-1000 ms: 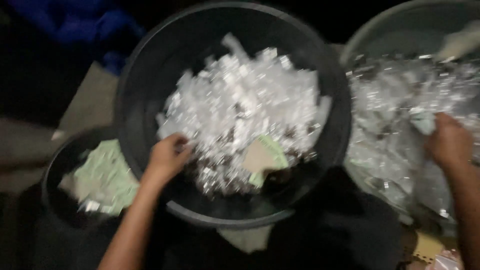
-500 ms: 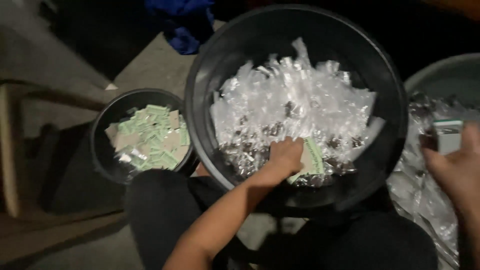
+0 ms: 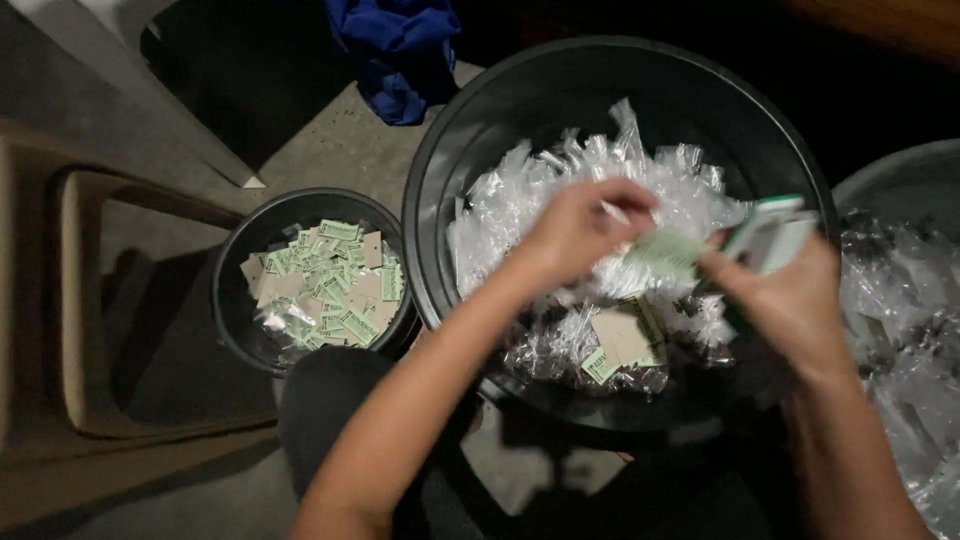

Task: Stapling paper labels onto small plastic bags containing small items and sorting them into buckets.

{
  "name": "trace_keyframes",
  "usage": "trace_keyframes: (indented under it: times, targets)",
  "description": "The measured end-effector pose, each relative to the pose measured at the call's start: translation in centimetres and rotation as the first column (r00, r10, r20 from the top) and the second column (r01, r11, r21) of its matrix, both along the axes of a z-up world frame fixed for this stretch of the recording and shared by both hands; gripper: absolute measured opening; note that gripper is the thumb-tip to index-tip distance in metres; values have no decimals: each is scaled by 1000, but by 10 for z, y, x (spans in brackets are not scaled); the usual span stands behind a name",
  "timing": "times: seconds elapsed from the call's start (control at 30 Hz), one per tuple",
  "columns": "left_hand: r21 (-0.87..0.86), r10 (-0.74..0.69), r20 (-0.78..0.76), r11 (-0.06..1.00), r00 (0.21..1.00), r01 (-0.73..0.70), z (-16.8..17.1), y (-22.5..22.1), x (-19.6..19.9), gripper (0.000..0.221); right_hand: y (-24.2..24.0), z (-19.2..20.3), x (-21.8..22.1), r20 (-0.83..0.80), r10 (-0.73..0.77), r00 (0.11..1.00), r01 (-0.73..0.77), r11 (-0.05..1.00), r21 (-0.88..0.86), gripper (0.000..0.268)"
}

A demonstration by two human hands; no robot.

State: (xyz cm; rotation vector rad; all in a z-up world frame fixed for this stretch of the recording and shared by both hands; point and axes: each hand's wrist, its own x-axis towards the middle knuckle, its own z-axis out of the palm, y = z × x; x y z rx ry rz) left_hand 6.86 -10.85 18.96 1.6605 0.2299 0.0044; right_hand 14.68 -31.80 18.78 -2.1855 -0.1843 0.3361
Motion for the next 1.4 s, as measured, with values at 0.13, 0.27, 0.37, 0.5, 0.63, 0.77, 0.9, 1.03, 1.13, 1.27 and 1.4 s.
trace_keyframes:
  times: [0.13,0.27,0.37,0.5,0.63,0.77,0.9,1.03,1.13,1.27,1.4]
  targets:
    - [-14,249,298,967,922,-256,-89,59,57,9,-27,-2,13,37,-157,987,158,987,-13,39]
    - [453,390,117,798,913,-398,-173,95,94,17,-49,-19,28,101,-206,973,185,965,187,25]
    - [680,427,-171,703,888,-207,-227,89,114,37,-46,-17,27,98,-263,960,226,931,287,30]
    - [757,387,-356,653,850,20,-285,64,118,21,-50,-19,27,176,-231,957,182,949,256,18]
    - [711,350,15,655,937,-256,-257,49,108,6,-49,-9,25,148,-242,959,195,941,276,21]
    - [608,232,142,747,962,-270,-187,54,94,27,-45,-12,23,98,-284,954,255,938,233,26]
    - [817,-13,54,575,998,-36,-82,49,75,37,-24,7,3,63,-257,964,250,962,107,20]
    - [816,-53,27,578,998,8,-18,41,54,24,-13,-13,-7,225,-43,973,5,986,165,25]
    - [853,-66,306,463,950,-242,13,31,34,9,2,-22,-20,488,-7,873,-96,978,186,32]
    - [805,-34,470,427,882,-412,43,10,9,14,26,-2,-38,531,-53,846,-88,967,237,28]
    - [799,-98,388,532,916,-282,60,-16,-29,39,36,20,-39,587,-42,808,-163,943,291,29]
